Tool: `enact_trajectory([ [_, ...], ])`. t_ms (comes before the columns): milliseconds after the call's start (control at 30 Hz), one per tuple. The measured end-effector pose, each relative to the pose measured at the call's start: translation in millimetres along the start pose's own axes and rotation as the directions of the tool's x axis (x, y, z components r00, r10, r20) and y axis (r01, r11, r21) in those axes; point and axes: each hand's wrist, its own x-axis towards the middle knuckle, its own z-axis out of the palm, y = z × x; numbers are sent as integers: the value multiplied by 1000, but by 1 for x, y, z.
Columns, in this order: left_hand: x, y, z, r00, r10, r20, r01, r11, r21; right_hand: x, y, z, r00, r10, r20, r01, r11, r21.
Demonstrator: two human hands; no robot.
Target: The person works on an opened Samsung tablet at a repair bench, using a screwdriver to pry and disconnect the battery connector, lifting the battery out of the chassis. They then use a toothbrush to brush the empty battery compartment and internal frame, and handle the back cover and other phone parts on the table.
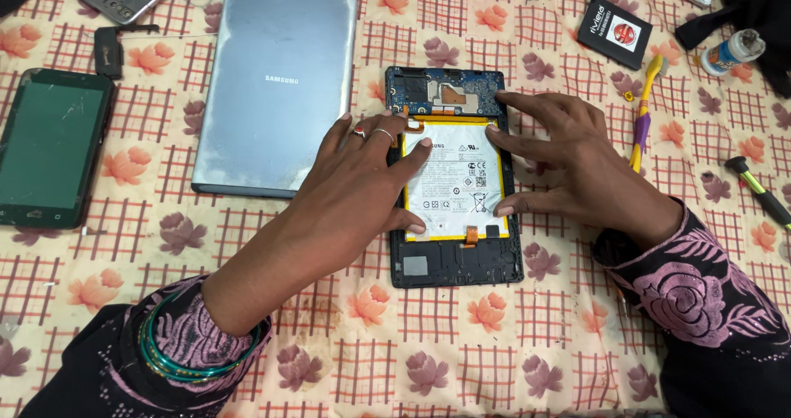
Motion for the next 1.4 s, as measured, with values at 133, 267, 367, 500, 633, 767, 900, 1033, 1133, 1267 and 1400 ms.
enact_trajectory([
  [133, 0, -1, 1, 1000, 8, -6, -8, 1000, -2, 0, -1, -1, 1000, -6, -7, 6, 1000, -12],
  [267, 1, 1, 3, 1000, -15, -6, 15, 1000, 15, 0, -1, 0, 1000, 1, 4, -1, 1000, -13],
  [367, 1, 1, 3, 1000, -20, -13, 20, 999, 25, 0, -1, 1, 1000, -8, 0, 8, 1000, -9],
  [500, 1, 4, 3, 1000, -28, -12, 28, 998, 56, 0, -2, 0, 1000, -13, 2, 13, 1000, -2],
  [633, 1, 5, 1, 1000, -25, -1, 25, 997, 69, -1, -6, -2, 1000, -9, 11, 9, 1000, -15],
  [767, 2, 4, 0, 1000, -25, -5, 25, 998, 58, -1, -10, -5, 1000, 5, 18, -5, 999, -32],
  [900, 2, 3, 0, 1000, -20, -13, 21, 999, 50, -2, -15, -7, 999, 36, 37, -33, 997, -74],
  [1033, 1, 2, 0, 1000, -16, -11, 17, 999, 41, -3, -16, -7, 998, 35, 47, -30, 995, -99],
  [1133, 2, 0, 0, 1000, 7, -17, -6, 999, 34, -4, -10, -7, 999, 11, 45, -6, 994, -112],
  [1267, 1, -3, 2, 1000, 15, -15, -15, 1000, 6, -4, 0, -4, 994, 19, 111, -13, 998, -55],
  [1400, 3, -6, 2, 998, 49, -37, -49, 999, -10, -8, 6, -1, 993, 3, 118, 7, 996, -84],
])
